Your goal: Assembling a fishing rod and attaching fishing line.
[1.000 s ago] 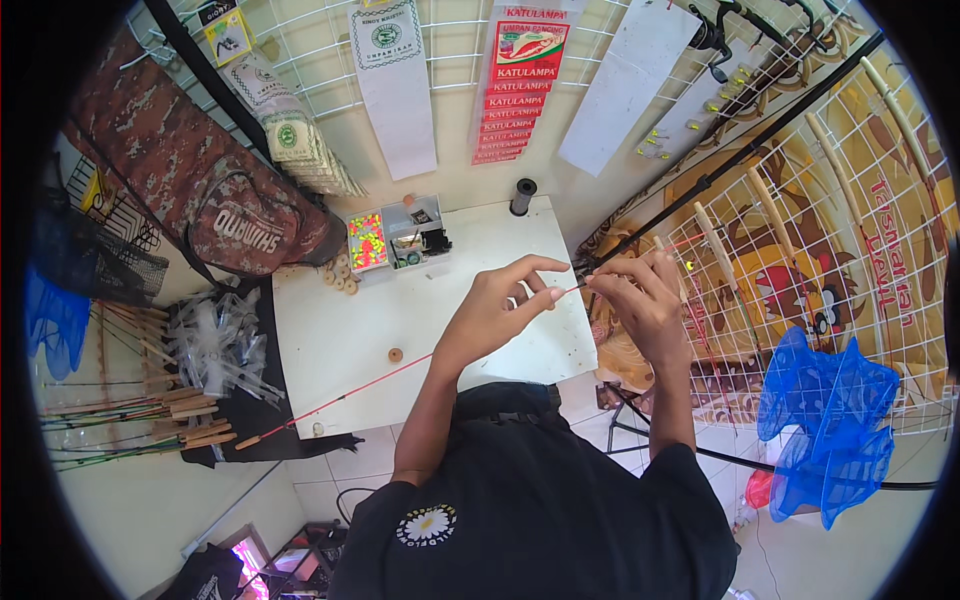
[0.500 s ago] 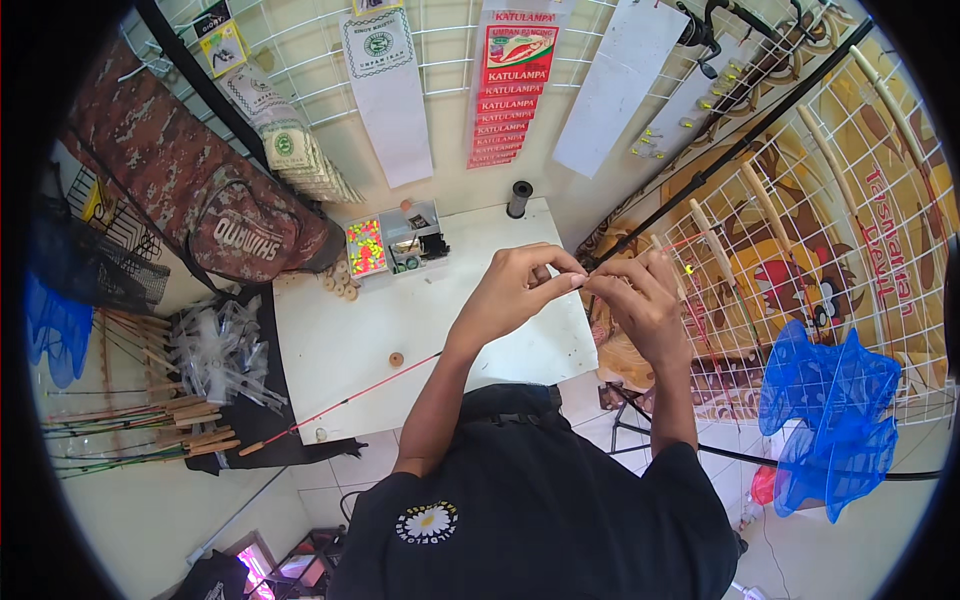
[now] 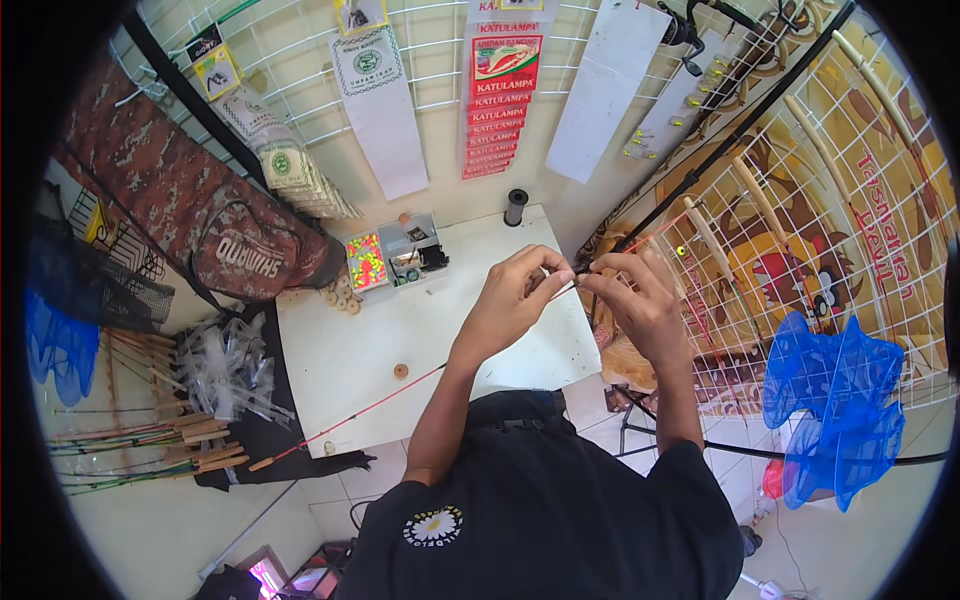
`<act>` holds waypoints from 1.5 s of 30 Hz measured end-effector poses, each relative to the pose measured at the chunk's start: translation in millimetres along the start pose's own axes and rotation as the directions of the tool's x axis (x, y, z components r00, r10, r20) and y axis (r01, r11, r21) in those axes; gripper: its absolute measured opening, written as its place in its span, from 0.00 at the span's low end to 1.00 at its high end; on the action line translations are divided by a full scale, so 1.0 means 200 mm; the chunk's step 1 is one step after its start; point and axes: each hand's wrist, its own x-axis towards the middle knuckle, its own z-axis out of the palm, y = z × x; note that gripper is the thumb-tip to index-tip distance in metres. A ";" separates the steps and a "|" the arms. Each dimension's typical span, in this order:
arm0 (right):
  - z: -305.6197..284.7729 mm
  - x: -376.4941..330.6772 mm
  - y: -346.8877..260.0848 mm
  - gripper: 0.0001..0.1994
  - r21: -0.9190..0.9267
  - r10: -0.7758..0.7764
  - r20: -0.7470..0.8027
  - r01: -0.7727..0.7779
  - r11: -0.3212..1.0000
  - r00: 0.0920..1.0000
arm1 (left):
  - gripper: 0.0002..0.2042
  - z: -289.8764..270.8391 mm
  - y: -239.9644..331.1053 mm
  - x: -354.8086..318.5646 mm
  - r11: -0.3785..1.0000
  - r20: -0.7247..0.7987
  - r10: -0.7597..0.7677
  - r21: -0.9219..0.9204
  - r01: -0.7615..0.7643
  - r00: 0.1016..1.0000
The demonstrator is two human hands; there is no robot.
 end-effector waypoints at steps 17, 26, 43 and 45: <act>-0.11 0.02 -0.08 0.12 0.083 0.176 0.080 -0.182 0.980 0.981 | 0.09 0.07 0.04 0.01 0.958 -0.056 -0.052 -0.285 0.034 0.997; -0.16 0.00 -0.07 0.14 -0.027 0.088 0.123 -0.085 0.996 0.988 | 0.10 0.09 0.04 0.01 0.938 -0.085 -0.049 -0.346 0.017 0.995; -0.16 0.08 -0.08 0.09 0.109 0.138 0.066 -0.145 0.983 0.988 | 0.07 0.08 0.11 -0.01 0.999 -0.011 0.023 -0.035 -0.023 1.000; -0.17 0.10 -0.08 0.08 0.115 0.176 0.075 -0.184 0.976 0.981 | 0.07 0.08 0.09 0.00 0.997 -0.015 0.047 -0.064 -0.048 0.999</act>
